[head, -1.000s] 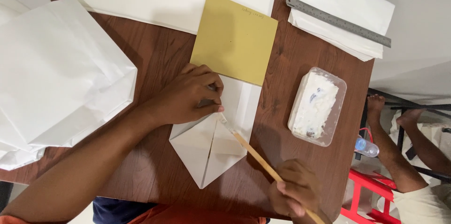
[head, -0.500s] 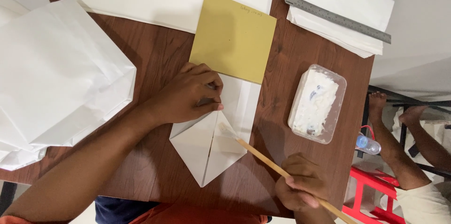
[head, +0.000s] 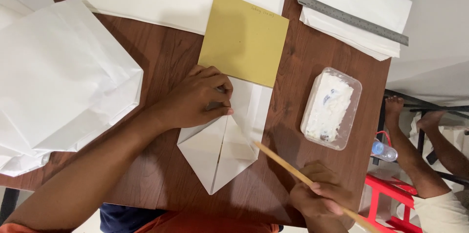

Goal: The person folds a white sheet of paper over a yellow backing, then uses a brush to apply white adhesive from a plastic container onto the paper edges. They press the glued edges together to form a sealed corner and continue applying glue to additional folded sections.

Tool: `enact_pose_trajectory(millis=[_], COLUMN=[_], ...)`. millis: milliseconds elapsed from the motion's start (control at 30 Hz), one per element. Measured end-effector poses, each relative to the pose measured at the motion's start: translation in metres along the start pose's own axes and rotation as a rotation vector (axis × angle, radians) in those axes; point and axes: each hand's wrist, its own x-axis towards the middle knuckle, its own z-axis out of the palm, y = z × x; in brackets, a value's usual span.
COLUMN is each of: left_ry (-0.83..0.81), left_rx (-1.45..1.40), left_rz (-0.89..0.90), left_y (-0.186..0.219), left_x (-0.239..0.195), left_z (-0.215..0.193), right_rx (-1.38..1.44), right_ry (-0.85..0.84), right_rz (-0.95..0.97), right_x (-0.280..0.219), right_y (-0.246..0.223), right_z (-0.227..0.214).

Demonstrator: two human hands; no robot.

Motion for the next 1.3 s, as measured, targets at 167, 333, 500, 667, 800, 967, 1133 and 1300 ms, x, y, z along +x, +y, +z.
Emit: enact_pose_trajectory(millis=[167,333,500,667,800,967,1133,1300], left_ry=[0.022,0.013,-0.016,-0.014,-0.001,0.014,-0.017,0.006], left_rx=[0.014,-0.013,0.024,0.036,0.042,0.076,0.057,0.061], left_rz=[0.021,0.006,0.028,0.033,0.042,0.066,0.049,0.042], left_y=[-0.003,0.001,-0.002,-0.001,-0.002,-0.003,0.0,-0.002], left_x=[0.0,-0.001,0.0,0.0,0.0,-0.001,0.001,-0.001], left_z=[0.002,-0.001,0.001,-0.001,0.001,0.002,0.0,0.002], right_rx=[-0.031,0.205,-0.004,0.011,-0.049,0.008,0.055,0.047], right_ry=[-0.221,-0.631,-0.145,-0.075,-0.058,-0.023,-0.116,-0.032], right_rz=[-0.158,-0.103,0.189,-0.103,-0.17,-0.158,-0.044,0.001], right_x=[0.0,0.0,0.005,-0.013,0.004,0.0,0.003,0.007], right_y=[-0.008,0.007,-0.013,0.01,-0.003,0.006,0.007,-0.006], right_z=[0.025,-0.018,0.028,0.008,0.022,0.012,0.011,0.017])
